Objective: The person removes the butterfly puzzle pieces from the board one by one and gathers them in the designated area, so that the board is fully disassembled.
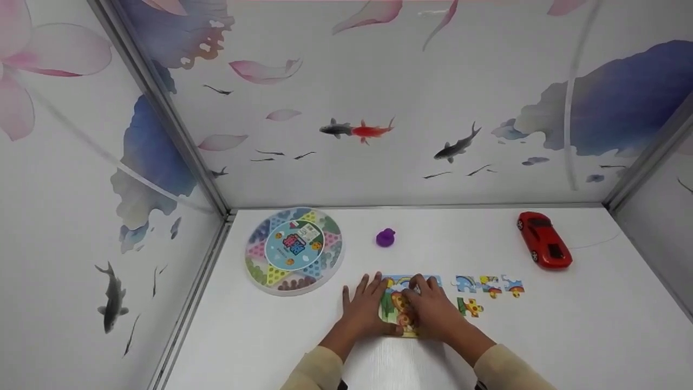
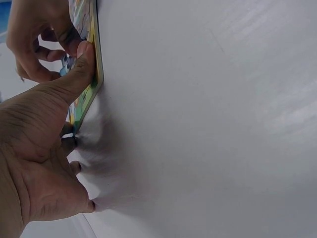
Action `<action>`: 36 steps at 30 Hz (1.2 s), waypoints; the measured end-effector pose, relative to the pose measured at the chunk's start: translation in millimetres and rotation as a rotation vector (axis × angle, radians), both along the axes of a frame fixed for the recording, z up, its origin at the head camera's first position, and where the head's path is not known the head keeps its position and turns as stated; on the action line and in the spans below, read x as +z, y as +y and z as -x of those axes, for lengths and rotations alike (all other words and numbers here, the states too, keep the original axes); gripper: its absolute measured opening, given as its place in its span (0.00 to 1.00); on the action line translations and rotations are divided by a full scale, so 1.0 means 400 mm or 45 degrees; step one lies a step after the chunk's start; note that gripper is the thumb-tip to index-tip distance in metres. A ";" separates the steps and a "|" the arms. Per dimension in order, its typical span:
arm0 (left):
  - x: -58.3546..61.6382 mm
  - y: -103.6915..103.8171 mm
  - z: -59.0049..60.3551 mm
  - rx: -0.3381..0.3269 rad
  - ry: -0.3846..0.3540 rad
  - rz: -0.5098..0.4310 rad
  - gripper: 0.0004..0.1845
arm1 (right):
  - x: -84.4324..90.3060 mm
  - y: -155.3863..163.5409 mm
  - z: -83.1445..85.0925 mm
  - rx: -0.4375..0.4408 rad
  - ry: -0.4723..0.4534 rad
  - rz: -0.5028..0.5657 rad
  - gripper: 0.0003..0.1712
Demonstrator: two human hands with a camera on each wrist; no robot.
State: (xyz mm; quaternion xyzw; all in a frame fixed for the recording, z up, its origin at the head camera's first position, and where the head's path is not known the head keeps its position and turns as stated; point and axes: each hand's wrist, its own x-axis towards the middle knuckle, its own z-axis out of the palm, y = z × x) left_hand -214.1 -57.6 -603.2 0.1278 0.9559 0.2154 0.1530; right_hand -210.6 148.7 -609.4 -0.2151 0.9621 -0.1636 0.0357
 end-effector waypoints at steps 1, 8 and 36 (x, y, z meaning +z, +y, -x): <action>-0.001 0.000 0.000 0.001 0.001 0.001 0.63 | 0.000 0.002 0.000 0.008 0.000 0.008 0.26; 0.000 -0.001 -0.002 -0.006 -0.004 -0.007 0.64 | 0.009 0.010 -0.004 0.063 -0.023 0.031 0.24; -0.007 -0.009 0.000 -0.017 0.005 -0.059 0.64 | 0.033 0.118 0.001 0.135 0.071 0.070 0.28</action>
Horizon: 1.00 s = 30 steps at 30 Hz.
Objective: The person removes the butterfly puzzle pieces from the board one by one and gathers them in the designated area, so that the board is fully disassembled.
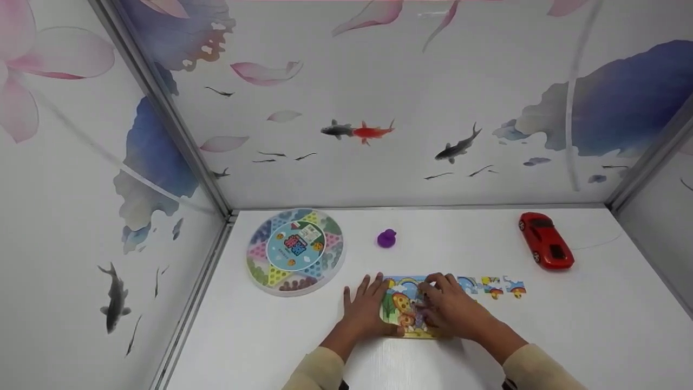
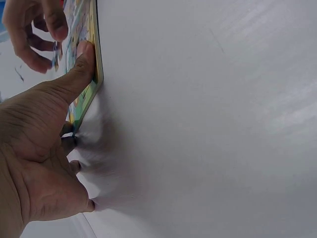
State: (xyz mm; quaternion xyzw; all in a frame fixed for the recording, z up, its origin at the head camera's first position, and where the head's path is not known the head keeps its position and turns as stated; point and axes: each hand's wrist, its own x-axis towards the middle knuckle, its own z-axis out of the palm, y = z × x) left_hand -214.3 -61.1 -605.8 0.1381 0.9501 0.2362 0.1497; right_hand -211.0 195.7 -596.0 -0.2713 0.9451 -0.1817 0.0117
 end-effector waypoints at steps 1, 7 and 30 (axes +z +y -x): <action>-0.002 -0.001 0.001 0.001 0.002 0.000 0.65 | 0.001 0.012 -0.001 -0.022 0.002 0.004 0.28; -0.002 -0.006 -0.001 0.007 0.004 -0.016 0.65 | 0.002 0.082 -0.011 -0.150 -0.037 0.015 0.28; -0.008 0.000 -0.002 0.004 -0.017 -0.011 0.65 | -0.028 0.303 -0.072 -0.295 0.030 0.010 0.17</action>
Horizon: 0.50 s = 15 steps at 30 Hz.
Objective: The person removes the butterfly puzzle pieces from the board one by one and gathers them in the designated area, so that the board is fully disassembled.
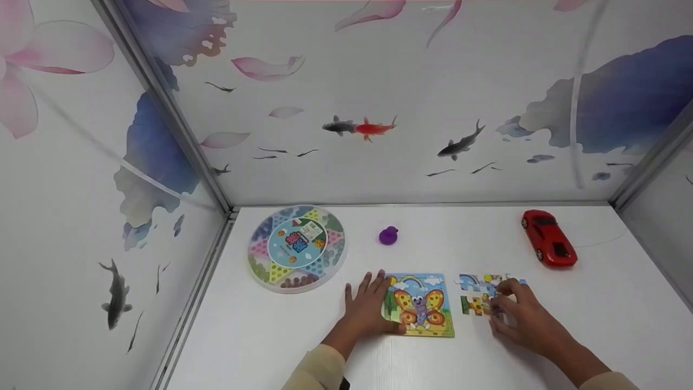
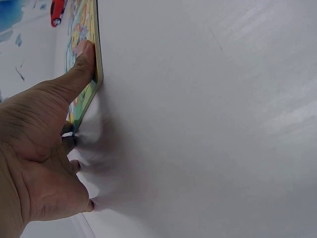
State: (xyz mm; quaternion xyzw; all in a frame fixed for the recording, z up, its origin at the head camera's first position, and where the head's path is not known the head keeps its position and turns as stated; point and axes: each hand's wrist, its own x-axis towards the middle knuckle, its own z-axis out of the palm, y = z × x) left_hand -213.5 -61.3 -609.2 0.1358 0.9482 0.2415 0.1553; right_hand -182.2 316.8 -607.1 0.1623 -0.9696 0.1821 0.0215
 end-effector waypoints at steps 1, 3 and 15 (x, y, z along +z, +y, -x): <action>0.001 0.000 0.000 0.000 0.005 0.002 0.65 | -0.002 0.005 -0.002 -0.004 0.007 -0.004 0.17; 0.002 0.000 0.000 0.003 0.014 -0.001 0.64 | -0.006 0.014 -0.007 -0.012 0.021 -0.018 0.17; -0.003 0.003 -0.003 0.013 0.012 -0.004 0.65 | -0.013 0.025 -0.014 -0.006 -0.042 -0.035 0.12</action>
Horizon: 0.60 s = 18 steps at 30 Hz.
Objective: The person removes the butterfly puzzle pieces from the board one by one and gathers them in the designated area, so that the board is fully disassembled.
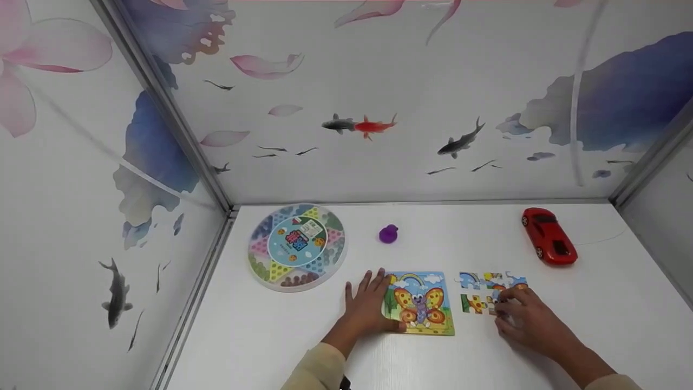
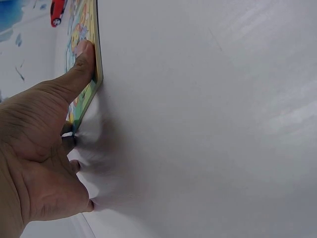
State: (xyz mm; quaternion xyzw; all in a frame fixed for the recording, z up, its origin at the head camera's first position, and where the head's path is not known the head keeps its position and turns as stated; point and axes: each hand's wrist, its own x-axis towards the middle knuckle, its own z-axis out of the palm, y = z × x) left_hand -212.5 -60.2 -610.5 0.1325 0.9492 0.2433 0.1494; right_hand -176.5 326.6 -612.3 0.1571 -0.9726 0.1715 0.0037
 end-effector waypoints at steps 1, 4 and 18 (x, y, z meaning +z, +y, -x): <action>0.000 0.000 0.000 0.000 -0.002 -0.001 0.65 | 0.000 0.000 0.000 0.000 -0.012 0.003 0.12; 0.006 0.000 -0.004 -0.002 -0.006 -0.003 0.64 | -0.001 0.002 0.000 -0.009 -0.036 0.003 0.12; 0.014 0.000 -0.002 -0.008 -0.018 0.022 0.65 | -0.004 0.005 -0.006 -0.007 -0.044 0.002 0.12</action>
